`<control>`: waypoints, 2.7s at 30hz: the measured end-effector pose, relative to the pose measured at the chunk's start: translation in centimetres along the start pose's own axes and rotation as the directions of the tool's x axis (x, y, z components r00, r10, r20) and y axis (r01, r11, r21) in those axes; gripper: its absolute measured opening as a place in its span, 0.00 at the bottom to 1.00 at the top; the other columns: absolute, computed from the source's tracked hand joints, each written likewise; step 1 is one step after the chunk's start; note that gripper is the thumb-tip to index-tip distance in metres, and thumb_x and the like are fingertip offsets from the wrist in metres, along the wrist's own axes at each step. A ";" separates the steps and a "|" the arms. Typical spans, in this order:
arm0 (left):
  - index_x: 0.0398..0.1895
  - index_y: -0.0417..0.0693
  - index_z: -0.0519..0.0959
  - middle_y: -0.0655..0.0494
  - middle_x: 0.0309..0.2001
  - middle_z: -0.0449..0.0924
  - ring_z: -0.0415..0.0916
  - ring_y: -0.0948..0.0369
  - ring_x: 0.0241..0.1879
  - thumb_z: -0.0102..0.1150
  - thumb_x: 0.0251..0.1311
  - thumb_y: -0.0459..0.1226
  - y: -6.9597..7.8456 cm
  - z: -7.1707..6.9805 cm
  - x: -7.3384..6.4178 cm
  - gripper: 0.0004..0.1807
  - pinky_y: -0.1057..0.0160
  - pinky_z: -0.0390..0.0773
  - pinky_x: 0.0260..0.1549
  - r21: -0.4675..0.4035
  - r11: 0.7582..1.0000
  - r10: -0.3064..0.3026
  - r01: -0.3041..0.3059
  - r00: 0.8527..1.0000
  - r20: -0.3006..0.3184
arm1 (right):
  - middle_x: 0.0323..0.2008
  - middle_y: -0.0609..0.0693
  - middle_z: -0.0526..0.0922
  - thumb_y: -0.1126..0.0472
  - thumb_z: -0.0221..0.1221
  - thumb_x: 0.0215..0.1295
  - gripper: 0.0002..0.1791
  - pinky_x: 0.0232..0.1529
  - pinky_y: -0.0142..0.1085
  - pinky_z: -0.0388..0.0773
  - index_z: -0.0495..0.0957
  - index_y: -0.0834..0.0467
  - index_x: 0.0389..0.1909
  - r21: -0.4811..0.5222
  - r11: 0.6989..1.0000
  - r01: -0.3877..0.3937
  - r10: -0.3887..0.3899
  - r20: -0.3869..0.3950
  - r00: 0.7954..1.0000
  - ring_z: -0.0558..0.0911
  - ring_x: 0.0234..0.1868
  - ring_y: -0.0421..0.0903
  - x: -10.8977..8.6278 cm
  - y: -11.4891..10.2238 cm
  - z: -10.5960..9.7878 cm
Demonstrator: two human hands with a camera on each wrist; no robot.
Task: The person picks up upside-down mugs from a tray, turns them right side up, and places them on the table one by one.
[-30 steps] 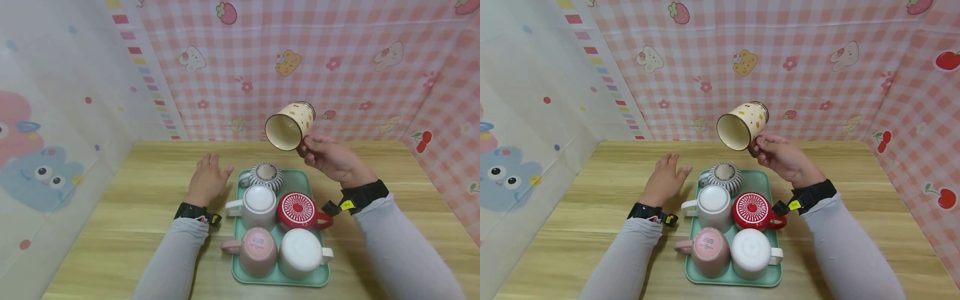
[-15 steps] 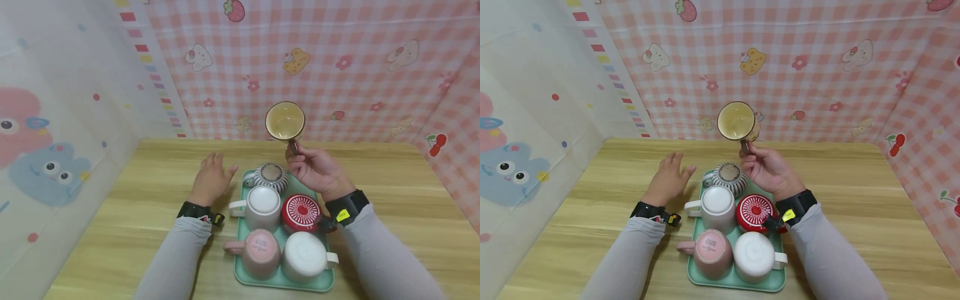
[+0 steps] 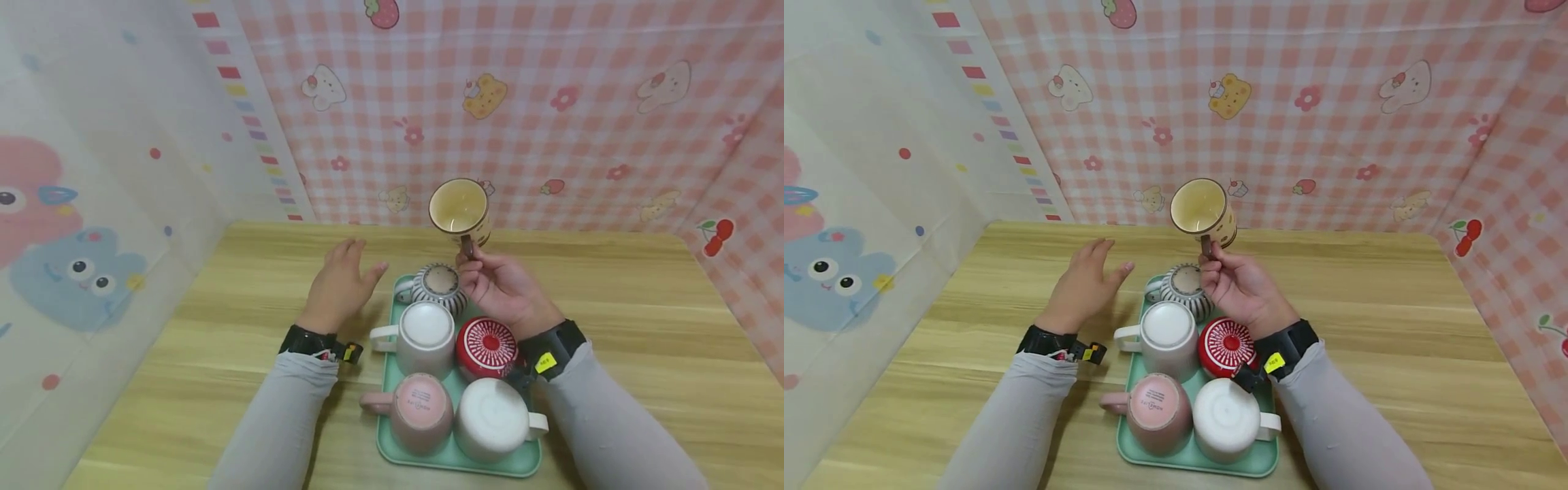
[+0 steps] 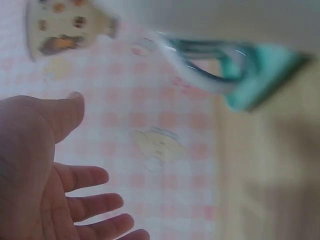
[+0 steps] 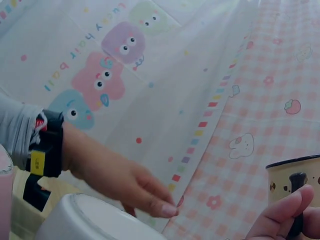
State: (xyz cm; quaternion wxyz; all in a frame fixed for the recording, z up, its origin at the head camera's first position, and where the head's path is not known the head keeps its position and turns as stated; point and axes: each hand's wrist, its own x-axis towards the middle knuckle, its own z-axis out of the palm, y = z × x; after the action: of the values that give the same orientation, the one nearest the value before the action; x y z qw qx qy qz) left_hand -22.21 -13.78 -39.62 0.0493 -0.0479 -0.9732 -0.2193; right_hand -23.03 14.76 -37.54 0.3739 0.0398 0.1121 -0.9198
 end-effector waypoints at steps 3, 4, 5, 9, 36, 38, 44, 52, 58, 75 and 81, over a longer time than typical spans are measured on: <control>0.78 0.42 0.63 0.41 0.78 0.62 0.58 0.44 0.78 0.49 0.76 0.60 1.5 -1.0 -0.2 0.40 0.41 0.66 0.73 -0.027 0.999 0.038 -0.038 0.999 0.012 | 0.35 0.53 0.76 0.64 0.51 0.80 0.08 0.35 0.29 0.78 0.76 0.63 0.45 -0.018 1.000 0.001 -0.001 0.006 1.000 0.77 0.30 0.43 0.1 0.2 -0.1; 0.78 0.42 0.63 0.41 0.78 0.63 0.59 0.44 0.78 0.49 0.76 0.59 2.2 -1.4 -0.3 0.39 0.42 0.65 0.74 -0.033 0.998 0.054 -0.054 0.998 0.018 | 0.35 0.53 0.76 0.63 0.50 0.81 0.09 0.36 0.29 0.79 0.76 0.63 0.45 -0.025 1.000 -0.003 0.004 0.016 1.000 0.77 0.31 0.43 0.1 0.2 -0.1; 0.78 0.43 0.64 0.42 0.77 0.64 0.60 0.44 0.78 0.49 0.76 0.59 2.9 -1.7 -0.4 0.39 0.42 0.65 0.74 -0.040 0.997 0.073 -0.072 0.997 0.027 | 0.36 0.53 0.76 0.63 0.49 0.81 0.10 0.37 0.29 0.79 0.76 0.63 0.46 -0.030 1.000 -0.008 0.009 0.028 1.000 0.78 0.31 0.43 0.1 0.3 -0.1; 0.75 0.46 0.69 0.45 0.73 0.72 0.67 0.48 0.74 0.51 0.76 0.57 5.6 -3.0 -0.6 0.34 0.45 0.68 0.73 -0.107 0.982 0.161 -0.154 0.985 0.058 | 0.37 0.54 0.77 0.60 0.45 0.83 0.13 0.39 0.30 0.81 0.77 0.63 0.48 -0.053 0.998 -0.023 0.026 0.069 0.997 0.80 0.33 0.44 0.0 0.3 -0.2; 0.59 0.42 0.83 0.58 0.39 0.85 0.77 0.65 0.35 0.59 0.75 0.39 11.6 -1.8 1.5 0.16 0.70 0.75 0.31 -0.848 0.479 0.139 0.226 0.935 0.328 | 0.36 0.53 0.90 0.61 0.49 0.82 0.15 0.38 0.26 0.85 0.86 0.58 0.43 -0.354 0.934 0.045 -0.040 0.021 0.999 0.87 0.31 0.38 -0.5 0.5 0.0; 0.58 0.41 0.82 0.57 0.38 0.83 0.76 0.65 0.33 0.58 0.76 0.39 11.7 -1.7 1.4 0.15 0.70 0.74 0.30 -0.845 0.490 0.150 0.213 0.934 0.323 | 0.35 0.53 0.89 0.61 0.49 0.82 0.16 0.37 0.27 0.85 0.86 0.58 0.42 -0.371 0.928 0.045 -0.046 0.005 0.999 0.87 0.31 0.39 -0.5 0.5 0.1; 0.54 0.36 0.78 0.58 0.26 0.72 0.68 0.66 0.25 0.49 0.80 0.37 11.9 -1.5 1.1 0.13 0.69 0.68 0.26 -0.832 0.509 0.191 0.222 0.913 0.361 | 0.31 0.52 0.89 0.59 0.51 0.81 0.15 0.36 0.27 0.85 0.87 0.58 0.41 -0.469 0.882 0.047 -0.089 -0.068 0.994 0.88 0.29 0.39 -0.6 0.6 0.4; 0.50 0.35 0.77 0.59 0.22 0.69 0.66 0.66 0.23 0.46 0.81 0.37 11.7 -1.4 0.9 0.13 0.68 0.69 0.28 -0.848 0.477 0.206 0.231 0.909 0.363 | 0.31 0.51 0.89 0.59 0.49 0.82 0.16 0.38 0.27 0.86 0.85 0.56 0.43 -0.563 0.826 0.030 -0.087 -0.074 0.993 0.88 0.31 0.39 -0.7 0.7 0.6; 0.49 0.37 0.75 0.59 0.28 0.70 0.65 0.67 0.24 0.44 0.82 0.36 11.5 -1.7 0.8 0.12 0.71 0.68 0.26 -0.876 0.401 0.195 0.268 0.909 0.368 | 0.36 0.50 0.90 0.61 0.48 0.83 0.14 0.40 0.28 0.86 0.84 0.55 0.48 -0.647 0.762 0.023 -0.101 -0.084 0.991 0.86 0.34 0.38 -0.9 0.8 0.8; 0.47 0.36 0.74 0.58 0.32 0.68 0.63 0.66 0.26 0.43 0.83 0.39 8.9 -4.0 2.1 0.14 0.70 0.65 0.27 -0.862 0.457 0.046 0.217 0.963 0.267 | 0.43 0.43 0.89 0.54 0.55 0.80 0.10 0.48 0.32 0.84 0.85 0.47 0.51 -0.957 0.257 0.133 -0.367 0.030 0.930 0.86 0.42 0.41 -5.1 -1.9 2.7; 0.47 0.32 0.73 0.60 0.27 0.66 0.63 0.66 0.25 0.44 0.83 0.40 6.3 -3.4 3.2 0.17 0.71 0.64 0.26 -0.852 0.484 -0.044 0.201 0.978 0.206 | 0.43 0.38 0.87 0.50 0.53 0.81 0.20 0.49 0.30 0.83 0.78 0.58 0.62 -0.997 0.052 0.064 -0.475 0.032 0.880 0.86 0.44 0.38 -6.7 -3.7 1.2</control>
State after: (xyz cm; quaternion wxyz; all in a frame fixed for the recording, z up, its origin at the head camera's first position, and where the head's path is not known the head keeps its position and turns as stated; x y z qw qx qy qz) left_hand -24.42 -9.30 -33.56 -0.0737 -0.0135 -0.7317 -0.6775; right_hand -20.84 21.59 -34.63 0.0989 -0.0978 0.7536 -0.6425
